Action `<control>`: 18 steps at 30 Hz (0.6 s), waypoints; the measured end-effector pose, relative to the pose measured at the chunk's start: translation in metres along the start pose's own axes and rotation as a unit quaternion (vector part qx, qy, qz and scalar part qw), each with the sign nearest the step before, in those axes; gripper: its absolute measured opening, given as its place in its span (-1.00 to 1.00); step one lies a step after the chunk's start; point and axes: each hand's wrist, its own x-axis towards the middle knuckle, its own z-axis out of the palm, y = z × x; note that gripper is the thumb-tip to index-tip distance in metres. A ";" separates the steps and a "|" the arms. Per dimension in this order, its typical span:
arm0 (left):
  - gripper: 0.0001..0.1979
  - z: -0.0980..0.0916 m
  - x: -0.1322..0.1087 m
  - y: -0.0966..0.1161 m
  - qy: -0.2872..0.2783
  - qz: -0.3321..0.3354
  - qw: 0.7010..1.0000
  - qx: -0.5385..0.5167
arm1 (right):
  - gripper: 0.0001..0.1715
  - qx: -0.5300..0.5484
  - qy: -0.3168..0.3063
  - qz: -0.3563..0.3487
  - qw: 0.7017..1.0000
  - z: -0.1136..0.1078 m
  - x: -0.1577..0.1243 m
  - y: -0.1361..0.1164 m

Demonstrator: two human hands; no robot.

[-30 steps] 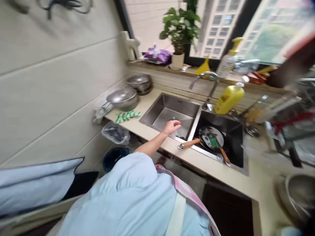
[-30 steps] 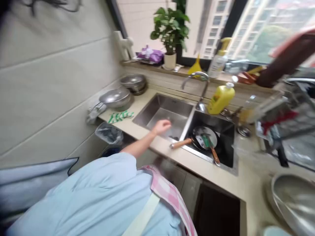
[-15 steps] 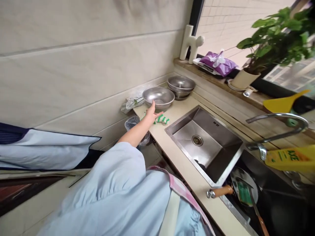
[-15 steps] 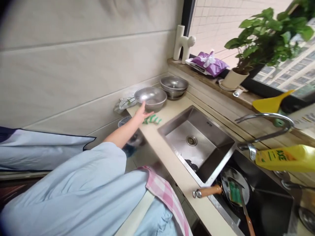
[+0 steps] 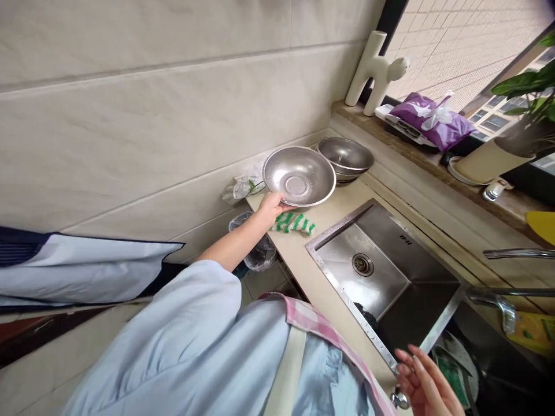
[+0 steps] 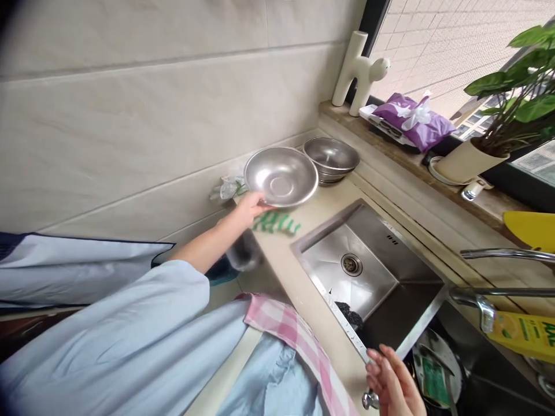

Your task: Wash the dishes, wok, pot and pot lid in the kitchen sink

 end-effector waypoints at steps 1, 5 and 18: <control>-0.22 -0.006 -0.012 0.001 -0.023 0.022 0.999 0.025 | -0.40 -0.008 0.002 -0.021 1.000 0.010 0.003 -0.016; -0.14 -0.025 -0.068 -0.015 -0.112 0.060 0.986 0.110 | -0.55 -0.088 -0.041 -0.207 0.974 0.068 0.013 -0.091; -0.20 0.005 -0.162 -0.141 -0.273 0.036 0.925 0.263 | -0.76 -0.241 0.056 -0.412 0.877 0.218 0.136 -0.168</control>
